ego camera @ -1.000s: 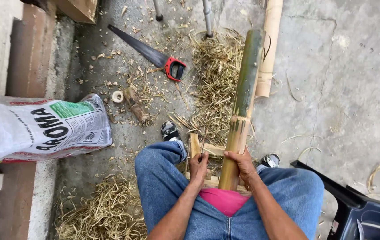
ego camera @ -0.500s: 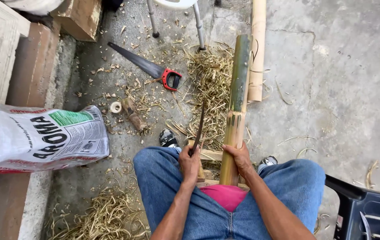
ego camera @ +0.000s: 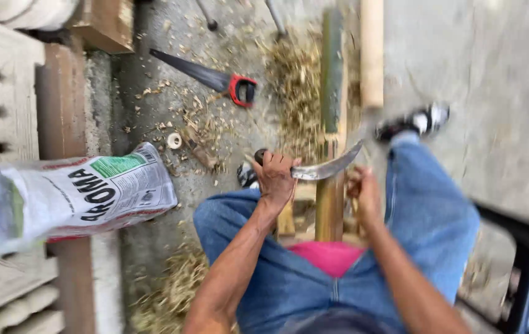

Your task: The recorder uses a sickle or specialized blade to shave the outer layer off a bamboo pole.

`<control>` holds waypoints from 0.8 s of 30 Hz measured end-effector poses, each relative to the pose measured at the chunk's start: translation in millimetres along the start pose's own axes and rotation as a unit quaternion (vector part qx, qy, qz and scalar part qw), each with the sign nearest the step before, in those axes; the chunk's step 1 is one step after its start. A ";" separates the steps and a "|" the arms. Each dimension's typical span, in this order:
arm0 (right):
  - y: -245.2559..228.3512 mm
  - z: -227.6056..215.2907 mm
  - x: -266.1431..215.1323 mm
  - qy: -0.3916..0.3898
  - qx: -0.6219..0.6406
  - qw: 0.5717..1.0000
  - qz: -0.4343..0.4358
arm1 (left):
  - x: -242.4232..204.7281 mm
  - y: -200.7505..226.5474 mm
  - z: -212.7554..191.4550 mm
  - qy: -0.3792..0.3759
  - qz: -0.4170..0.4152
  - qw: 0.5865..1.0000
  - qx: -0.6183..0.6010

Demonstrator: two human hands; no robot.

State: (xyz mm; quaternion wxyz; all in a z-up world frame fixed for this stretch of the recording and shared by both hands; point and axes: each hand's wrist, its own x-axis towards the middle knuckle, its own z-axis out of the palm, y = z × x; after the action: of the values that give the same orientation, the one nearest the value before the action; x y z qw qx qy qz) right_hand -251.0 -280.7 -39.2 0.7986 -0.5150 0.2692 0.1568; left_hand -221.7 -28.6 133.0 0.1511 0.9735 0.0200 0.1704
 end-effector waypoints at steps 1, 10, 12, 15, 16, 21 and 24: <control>-8.5 -0.4 -24.7 0.023 0.013 1.000 0.014 | -24.0 1.7 -1.3 -0.027 0.012 1.000 -0.002; -52.5 15.5 -2.0 -0.008 -0.102 0.991 0.090 | -19.8 -12.6 34.0 -0.092 0.057 0.994 -0.020; -70.0 36.3 17.1 -0.011 -0.132 0.991 0.011 | 2.0 -16.6 41.6 -0.043 0.067 0.997 -0.001; -82.8 56.6 73.7 -0.008 -0.102 0.995 0.002 | 38.2 -30.6 66.6 -0.024 0.065 0.998 -0.013; -83.8 55.1 80.1 -0.008 -0.103 0.995 0.004 | 44.0 -26.5 62.3 -0.026 0.064 0.998 -0.013; -82.0 45.3 73.0 -0.004 -0.100 0.994 0.049 | 32.7 -28.4 69.7 0.010 0.072 0.997 0.028; -54.6 16.5 34.1 -0.013 -0.080 0.995 0.060 | -0.5 -15.3 42.1 -0.040 0.061 0.997 -0.011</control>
State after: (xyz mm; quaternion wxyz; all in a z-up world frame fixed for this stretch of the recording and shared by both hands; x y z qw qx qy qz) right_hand -190.3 -289.6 -13.7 0.7476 -0.5578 0.2758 0.2322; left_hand -207.7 -26.1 90.5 0.1522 0.9771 -0.0475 0.1406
